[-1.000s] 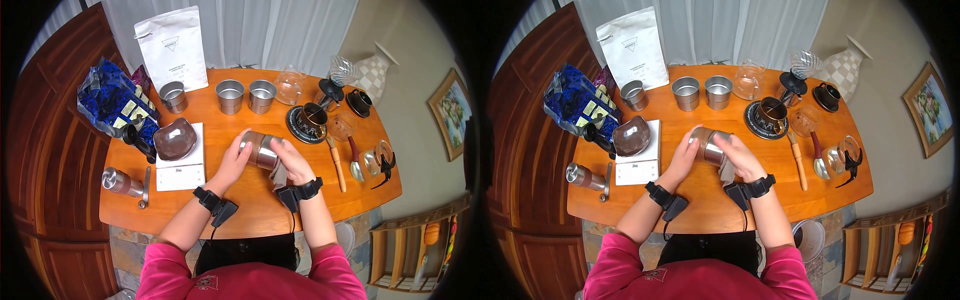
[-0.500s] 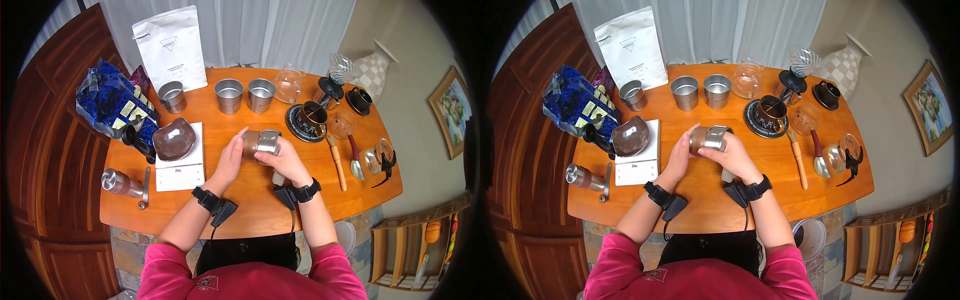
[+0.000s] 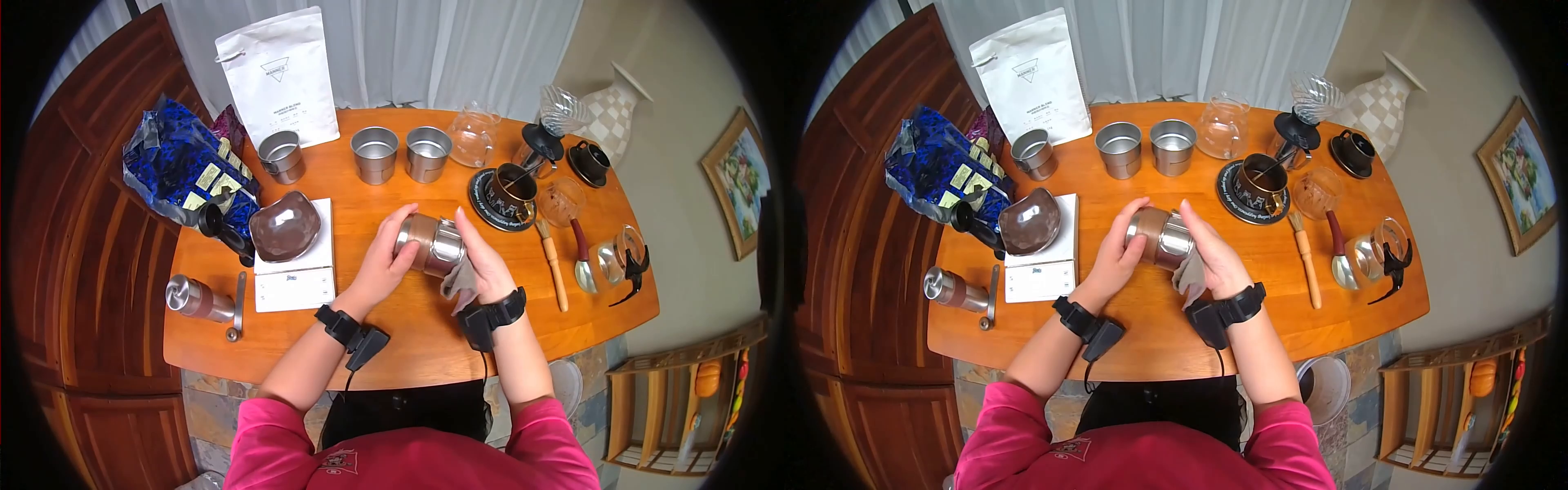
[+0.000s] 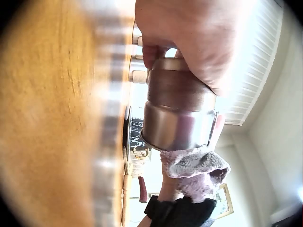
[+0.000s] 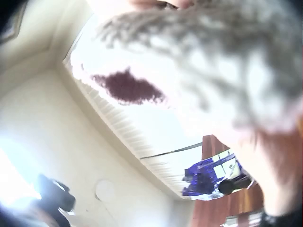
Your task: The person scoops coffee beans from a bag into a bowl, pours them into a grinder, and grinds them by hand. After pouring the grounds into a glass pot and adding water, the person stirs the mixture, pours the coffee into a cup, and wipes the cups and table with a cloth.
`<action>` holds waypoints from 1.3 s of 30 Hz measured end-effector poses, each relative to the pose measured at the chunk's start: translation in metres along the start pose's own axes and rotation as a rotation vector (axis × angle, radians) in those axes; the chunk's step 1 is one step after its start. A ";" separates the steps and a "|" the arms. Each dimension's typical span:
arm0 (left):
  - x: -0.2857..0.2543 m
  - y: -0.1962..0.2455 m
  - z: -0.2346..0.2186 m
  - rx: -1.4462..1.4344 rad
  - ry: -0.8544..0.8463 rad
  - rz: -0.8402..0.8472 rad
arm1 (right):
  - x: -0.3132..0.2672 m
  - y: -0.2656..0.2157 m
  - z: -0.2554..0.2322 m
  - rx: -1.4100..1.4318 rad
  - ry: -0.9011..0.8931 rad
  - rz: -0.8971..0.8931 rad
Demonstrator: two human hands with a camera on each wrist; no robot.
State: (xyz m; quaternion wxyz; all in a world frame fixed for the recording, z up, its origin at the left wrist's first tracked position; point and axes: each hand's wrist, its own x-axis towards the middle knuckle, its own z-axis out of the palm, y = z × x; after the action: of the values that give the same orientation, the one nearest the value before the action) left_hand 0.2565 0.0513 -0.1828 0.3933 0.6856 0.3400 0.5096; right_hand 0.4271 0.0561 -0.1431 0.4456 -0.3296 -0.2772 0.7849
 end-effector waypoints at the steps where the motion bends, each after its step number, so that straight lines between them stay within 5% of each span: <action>1: 0.000 0.000 0.000 0.024 0.000 0.031 | -0.004 -0.002 0.009 0.102 0.045 0.036; 5: 0.000 0.002 0.000 0.075 0.020 0.093 | -0.003 0.001 0.004 0.168 0.078 0.044; 14: -0.005 -0.029 0.004 -0.150 0.107 -0.222 | -0.014 -0.002 0.020 -0.703 -0.213 -0.297; 21: -0.001 -0.022 0.000 -0.379 0.007 -0.495 | -0.011 -0.008 0.010 -0.583 -0.058 -0.252; 28: 0.003 -0.013 0.003 -0.793 0.124 -0.432 | 0.003 -0.016 -0.010 -0.055 0.205 -0.566; 32: 0.003 -0.006 0.007 -0.893 0.155 -0.410 | 0.008 -0.013 -0.010 -0.093 0.239 -0.706; 37: 0.003 -0.021 0.002 -0.977 0.045 -0.445 | 0.007 0.009 0.008 -0.461 0.119 -0.826; 39: 0.000 -0.019 0.002 -0.870 -0.008 -0.461 | 0.006 0.011 0.010 -0.846 0.109 -0.958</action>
State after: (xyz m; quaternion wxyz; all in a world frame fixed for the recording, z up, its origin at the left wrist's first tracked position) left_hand 0.2570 0.0594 -0.1998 0.7472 0.3665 0.2369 0.5012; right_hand 0.4117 0.0552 -0.1468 0.5918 -0.3558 -0.6565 0.3036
